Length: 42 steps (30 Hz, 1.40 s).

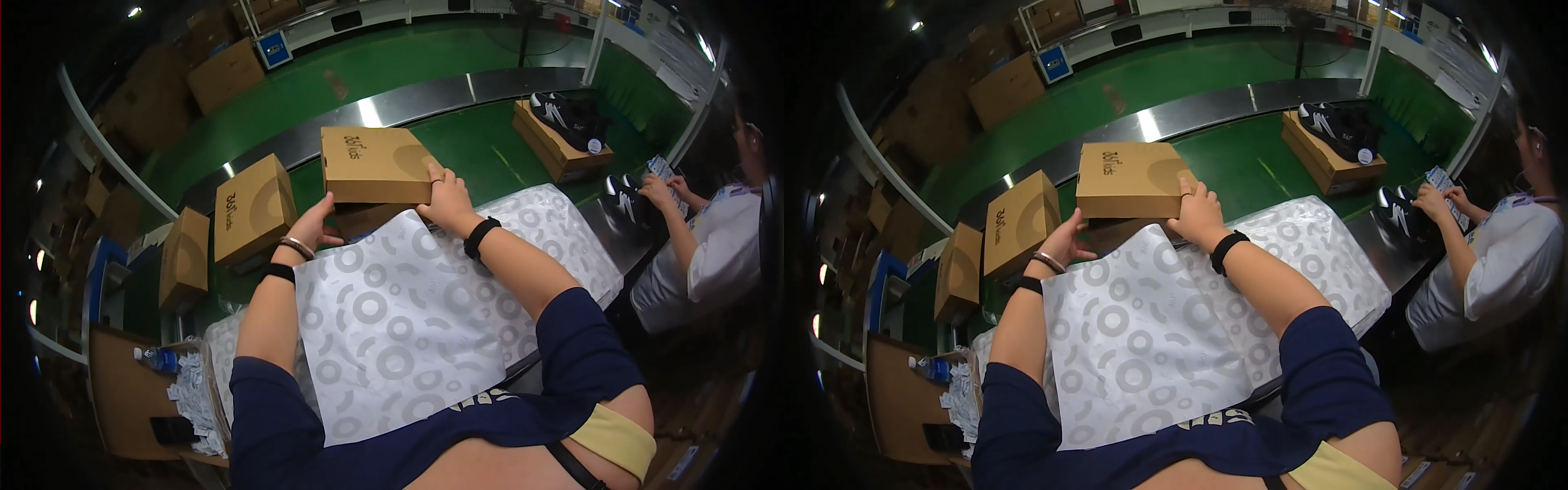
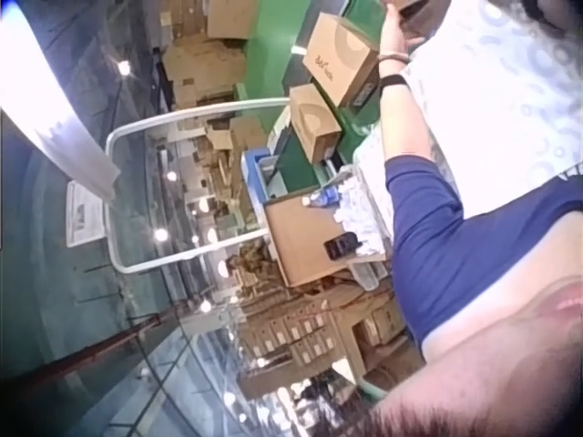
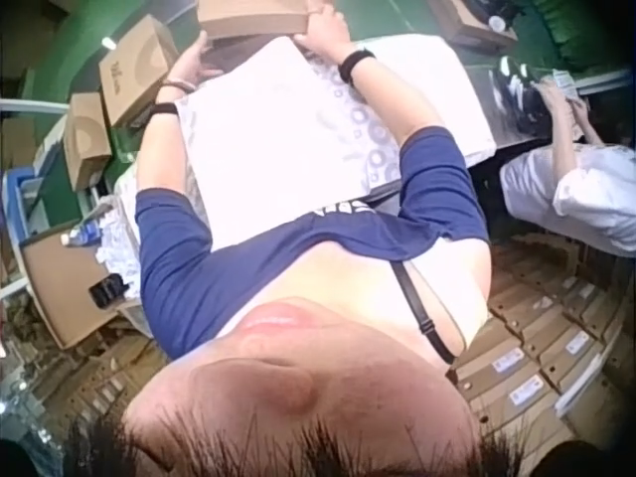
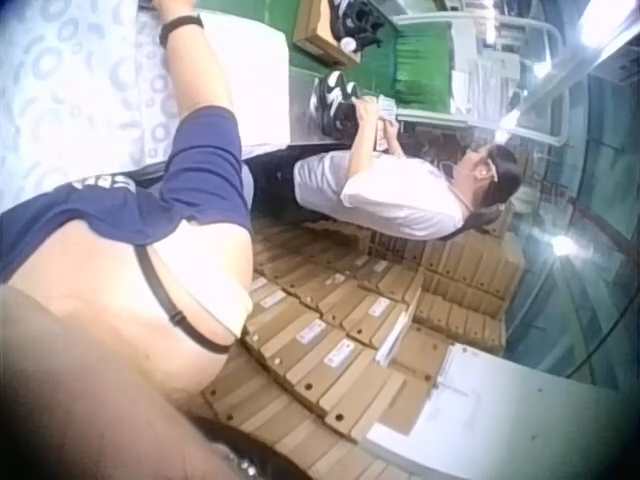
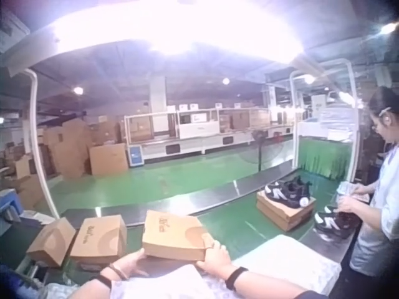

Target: The recorder is packing athletic shoes into boxes in a shoe manufacturing facility.

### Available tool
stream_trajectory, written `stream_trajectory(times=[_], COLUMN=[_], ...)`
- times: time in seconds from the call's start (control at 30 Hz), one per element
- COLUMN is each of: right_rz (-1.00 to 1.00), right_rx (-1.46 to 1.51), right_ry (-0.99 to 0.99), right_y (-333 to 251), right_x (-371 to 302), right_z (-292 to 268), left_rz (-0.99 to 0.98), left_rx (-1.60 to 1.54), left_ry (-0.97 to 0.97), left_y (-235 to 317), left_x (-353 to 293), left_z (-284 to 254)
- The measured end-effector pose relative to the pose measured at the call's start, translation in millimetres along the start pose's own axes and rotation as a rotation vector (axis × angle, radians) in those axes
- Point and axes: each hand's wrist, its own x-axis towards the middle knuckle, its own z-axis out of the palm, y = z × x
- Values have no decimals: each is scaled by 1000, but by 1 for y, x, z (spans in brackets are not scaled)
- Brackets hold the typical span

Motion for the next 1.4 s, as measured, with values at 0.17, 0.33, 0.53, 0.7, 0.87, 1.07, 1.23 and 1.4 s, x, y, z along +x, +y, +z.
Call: stream_trajectory(times=[0.17, 0.33, 0.53, 0.7, 0.87, 1.07, 1.23, 1.4], right_rz=[443, 831, 523, 424, 135, 126, 95, 147], right_rx=[867, 1662, 1243, 1082, 1174, 1304, 1469, 1064], right_ry=[240, -245, -474, -902, -954, -731, -646, -511], right_y=[16, 49, 54, 62, 10, -12, -19, -56], right_x=[17, 16, -51, -148, -182, -140, -11, 56], right_z=[-3, 8, -35, -75, -80, -84, -72, -17], left_rz=[-152, -245, 421, 603, 129, 342, -41, 204], left_rx=[38, 50, -79, 874, -157, -390, -833, -375], left_ry=[20, -28, 825, 508, 89, 33, -477, -174], left_y=[-11, -70, -46, -34, -89, -57, 40, -11], left_x=[-13, -1, -56, -183, -197, -158, -43, 65], left_z=[-1, -31, -30, 66, 93, 68, 13, -96])
